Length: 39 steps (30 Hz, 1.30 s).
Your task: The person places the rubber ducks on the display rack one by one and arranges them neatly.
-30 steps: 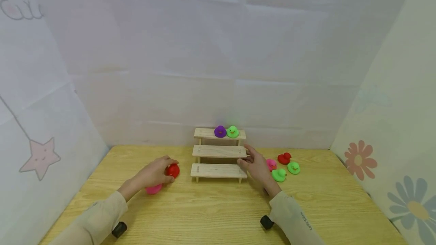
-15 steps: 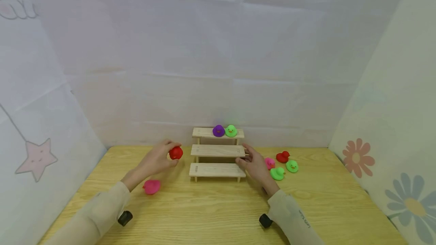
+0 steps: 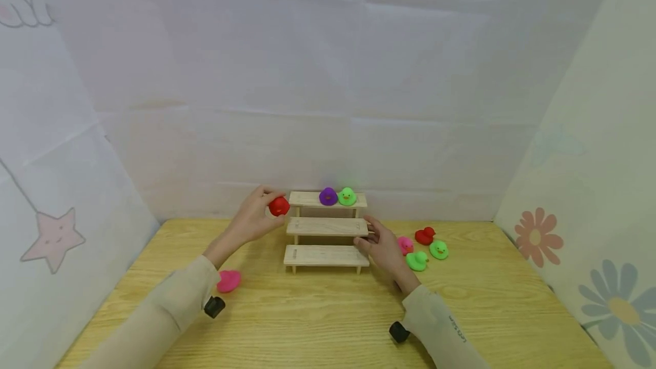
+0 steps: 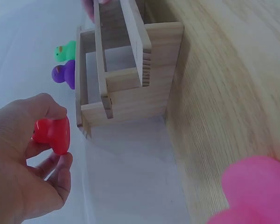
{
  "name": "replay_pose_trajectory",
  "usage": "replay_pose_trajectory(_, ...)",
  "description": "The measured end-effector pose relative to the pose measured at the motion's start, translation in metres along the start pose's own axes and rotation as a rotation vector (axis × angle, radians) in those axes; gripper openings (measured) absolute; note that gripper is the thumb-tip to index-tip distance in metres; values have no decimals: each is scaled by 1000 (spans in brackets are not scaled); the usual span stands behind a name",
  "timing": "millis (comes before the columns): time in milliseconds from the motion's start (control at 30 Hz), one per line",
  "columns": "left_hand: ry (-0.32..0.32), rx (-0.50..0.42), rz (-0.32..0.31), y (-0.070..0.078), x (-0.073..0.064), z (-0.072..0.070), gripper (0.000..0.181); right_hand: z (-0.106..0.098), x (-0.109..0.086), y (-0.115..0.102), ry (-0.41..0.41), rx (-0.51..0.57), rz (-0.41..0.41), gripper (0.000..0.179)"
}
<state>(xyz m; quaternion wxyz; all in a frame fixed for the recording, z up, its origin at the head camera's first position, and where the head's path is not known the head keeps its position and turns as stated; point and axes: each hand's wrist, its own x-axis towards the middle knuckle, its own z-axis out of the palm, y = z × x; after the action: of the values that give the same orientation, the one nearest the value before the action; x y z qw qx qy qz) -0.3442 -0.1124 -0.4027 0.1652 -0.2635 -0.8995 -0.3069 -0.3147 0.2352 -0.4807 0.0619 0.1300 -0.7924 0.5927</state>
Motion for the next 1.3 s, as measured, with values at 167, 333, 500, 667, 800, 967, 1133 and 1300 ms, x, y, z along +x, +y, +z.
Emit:
replay_pose_trajectory(167, 14, -47, 10, 3, 14, 9, 60, 0, 0, 0, 7, 4, -13, 73)
replay_pose_trajectory(333, 16, -34, 13, 6, 26, 17, 60, -1, 1, 1, -2, 12, 0, 74)
replay_pose_trajectory(500, -9, -31, 17, 9, 38, 21, 61, -3, 1, 0, -14, 17, 2, 75)
replay_pose_trajectory(667, -31, -20, 27, 10, 47, 25, 60, -7, -5, -18, -66, 26, 3, 75)
replay_pose_trajectory(800, -27, -17, 39, 10, 52, 31, 58, -8, -11, -32, -81, 19, -1, 73)
replay_pose_trajectory(967, -27, -25, 37, 12, 55, 35, 58, -5, -13, -34, -65, 24, -8, 72)
replay_pose_trajectory(1133, -26, -4, 30, 7, 56, 37, 57, -3, -10, -32, -78, 31, -16, 72)
replay_pose_trajectory(1300, -33, 8, 28, 1, 56, 38, 57, -2, -8, -31, -104, 39, -26, 73)
